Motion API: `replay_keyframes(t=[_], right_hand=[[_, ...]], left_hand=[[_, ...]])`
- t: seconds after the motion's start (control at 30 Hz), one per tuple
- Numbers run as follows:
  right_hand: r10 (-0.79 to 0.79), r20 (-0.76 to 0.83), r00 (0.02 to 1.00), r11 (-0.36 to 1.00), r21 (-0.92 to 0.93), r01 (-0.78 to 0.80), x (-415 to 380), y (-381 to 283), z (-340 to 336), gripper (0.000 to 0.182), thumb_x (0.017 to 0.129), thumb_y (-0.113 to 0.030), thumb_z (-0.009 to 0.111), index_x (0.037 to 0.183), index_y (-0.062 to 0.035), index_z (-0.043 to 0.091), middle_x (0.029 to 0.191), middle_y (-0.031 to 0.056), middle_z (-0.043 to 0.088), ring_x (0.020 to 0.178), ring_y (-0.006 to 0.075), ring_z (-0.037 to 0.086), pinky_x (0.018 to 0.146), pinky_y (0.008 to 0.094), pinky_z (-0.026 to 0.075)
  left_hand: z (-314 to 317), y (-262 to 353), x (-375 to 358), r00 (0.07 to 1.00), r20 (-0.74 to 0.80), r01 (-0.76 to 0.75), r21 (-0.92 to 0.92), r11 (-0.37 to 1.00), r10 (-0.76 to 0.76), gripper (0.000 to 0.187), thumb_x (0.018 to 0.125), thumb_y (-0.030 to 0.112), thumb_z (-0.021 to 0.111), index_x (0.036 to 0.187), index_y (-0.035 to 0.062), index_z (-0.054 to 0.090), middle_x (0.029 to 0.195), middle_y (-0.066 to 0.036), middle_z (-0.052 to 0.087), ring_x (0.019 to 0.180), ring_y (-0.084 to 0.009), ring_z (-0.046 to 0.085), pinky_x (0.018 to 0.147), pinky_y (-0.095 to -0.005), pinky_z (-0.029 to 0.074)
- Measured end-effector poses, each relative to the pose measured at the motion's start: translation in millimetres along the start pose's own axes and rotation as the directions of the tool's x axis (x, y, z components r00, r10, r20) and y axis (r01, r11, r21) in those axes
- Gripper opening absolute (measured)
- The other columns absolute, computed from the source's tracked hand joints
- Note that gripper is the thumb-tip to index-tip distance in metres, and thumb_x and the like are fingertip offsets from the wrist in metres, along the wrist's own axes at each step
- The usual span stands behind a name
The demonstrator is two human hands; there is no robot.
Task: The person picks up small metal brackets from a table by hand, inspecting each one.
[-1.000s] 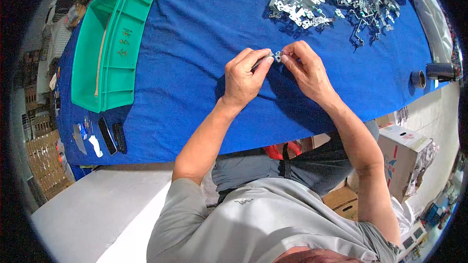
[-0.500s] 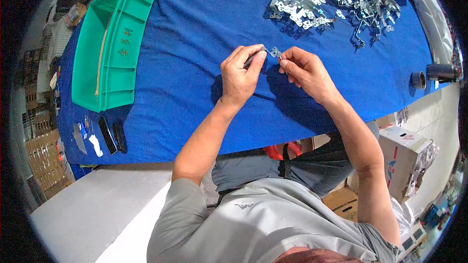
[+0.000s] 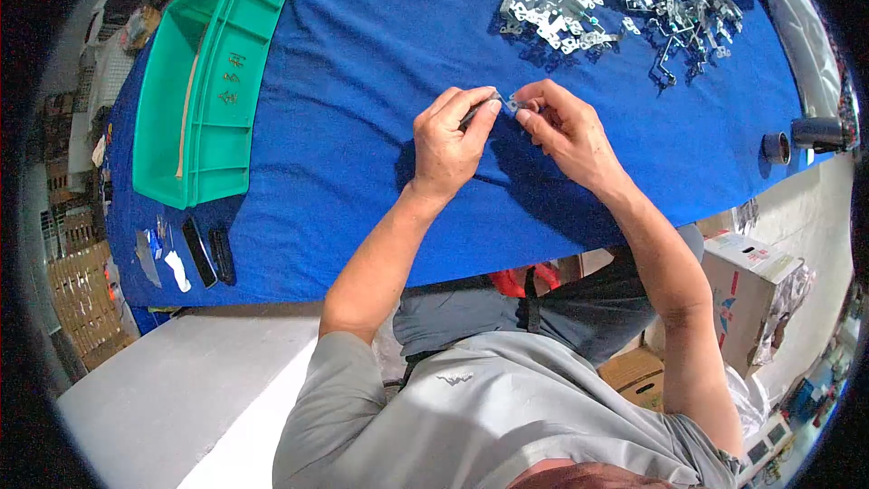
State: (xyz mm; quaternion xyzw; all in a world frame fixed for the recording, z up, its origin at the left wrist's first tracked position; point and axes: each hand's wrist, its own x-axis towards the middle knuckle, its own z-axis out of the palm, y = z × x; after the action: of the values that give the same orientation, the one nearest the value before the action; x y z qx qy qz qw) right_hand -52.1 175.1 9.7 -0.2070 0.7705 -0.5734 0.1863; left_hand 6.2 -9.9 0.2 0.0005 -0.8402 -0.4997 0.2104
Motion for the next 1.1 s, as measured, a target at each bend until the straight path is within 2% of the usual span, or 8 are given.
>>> replay_keyframes(t=[0.07,0.13,0.4,0.47,0.53,0.63,0.7,1.1], right_hand=[[-0.006,0.013,1.0,0.999,-0.054,0.006,1,0,0,0.018,0.094,-0.015,0.067,0.106,-0.003,0.062,0.083,0.0078,0.059,0.069,0.016,0.056,0.063,0.032,0.047],[-0.019,0.01,1.0,0.998,-0.059,0.02,0,-2,0,0.016,0.094,-0.015,0.066,0.104,-0.003,0.062,0.084,0.0078,0.058,0.069,0.0161,0.055,0.063,0.0324,0.047],[-0.238,-0.099,0.966,0.959,-0.183,0.218,4,4,-2,0.015,0.095,-0.015,0.067,0.103,-0.0035,0.063,0.09,0.0075,0.058,0.077,0.0155,0.055,0.07,0.0326,0.047],[-0.153,-0.183,0.971,0.984,0.062,0.167,4,5,-3,0.016,0.097,-0.016,0.065,0.104,-0.0024,0.063,0.094,0.0051,0.061,0.081,0.0134,0.056,0.072,0.03,0.047],[-0.071,-0.174,0.982,0.991,0.101,0.09,4,4,-5,0.018,0.1,-0.02,0.063,0.105,-0.0024,0.063,0.092,0.0026,0.063,0.081,0.0108,0.057,0.071,0.0283,0.047],[0.12,-0.015,0.993,0.968,0.222,-0.113,2,-4,-8,0.021,0.102,-0.024,0.059,0.104,-0.0037,0.063,0.086,0.0006,0.063,0.073,0.0081,0.056,0.062,0.0256,0.047],[0.24,0.152,0.959,0.942,0.202,-0.268,1,-11,-8,0.023,0.103,-0.026,0.057,0.104,-0.0043,0.063,0.082,-0.0005,0.063,0.066,0.006,0.055,0.054,0.0235,0.045],[0.178,0.133,0.975,0.975,0.11,-0.193,0,-9,-3,0.016,0.101,-0.019,0.059,0.105,-0.0038,0.062,0.083,-0.0005,0.063,0.068,0.0071,0.056,0.056,0.0248,0.047]], left_hand=[[1,-1,0,1.0,0.024,0.003,0.022,1.0,-0.004,0.015,0.089,0.005,0.071,0.103,-0.0011,0.073,0.087,-0.01,0.071,0.077,-0.0156,0.068,0.067,-0.028,0.053],[5,-4,1,0.993,-0.031,-0.117,0.007,0.993,0.118,0.012,0.087,0.007,0.073,0.097,0.0003,0.072,0.075,-0.01,0.065,0.061,-0.0208,0.061,0.055,-0.0336,0.047],[4,-1,0,0.993,0.0,-0.117,0.032,0.993,0.117,0.011,0.087,0.007,0.073,0.096,0.0006,0.072,0.075,-0.01,0.065,0.06,-0.0207,0.061,0.054,-0.0333,0.047],[4,-1,0,0.995,0.005,-0.096,0.029,0.995,0.096,0.011,0.087,0.006,0.073,0.097,0.0003,0.072,0.075,-0.011,0.065,0.061,-0.0205,0.061,0.055,-0.0333,0.047],[4,-4,0,0.997,-0.046,-0.055,-0.016,0.998,0.054,0.013,0.087,0.006,0.073,0.098,-0.0005,0.072,0.077,-0.011,0.066,0.063,-0.02,0.063,0.057,-0.0327,0.049],[1,-6,0,0.995,-0.062,0.07,-0.06,0.996,-0.074,0.016,0.09,0.007,0.072,0.105,-0.0001,0.074,0.092,-0.009,0.072,0.083,-0.0132,0.068,0.073,-0.026,0.053],[0,-6,0,0.995,-0.062,0.069,-0.056,0.996,-0.072,0.016,0.09,0.007,0.072,0.105,-0.0002,0.074,0.092,-0.009,0.072,0.084,-0.0135,0.068,0.074,-0.0264,0.053],[-1,-2,1,0.997,-0.044,0.055,-0.061,0.997,-0.058,0.015,0.091,0.007,0.071,0.104,-0.0013,0.074,0.092,-0.009,0.072,0.082,-0.0139,0.067,0.074,-0.0277,0.052]])
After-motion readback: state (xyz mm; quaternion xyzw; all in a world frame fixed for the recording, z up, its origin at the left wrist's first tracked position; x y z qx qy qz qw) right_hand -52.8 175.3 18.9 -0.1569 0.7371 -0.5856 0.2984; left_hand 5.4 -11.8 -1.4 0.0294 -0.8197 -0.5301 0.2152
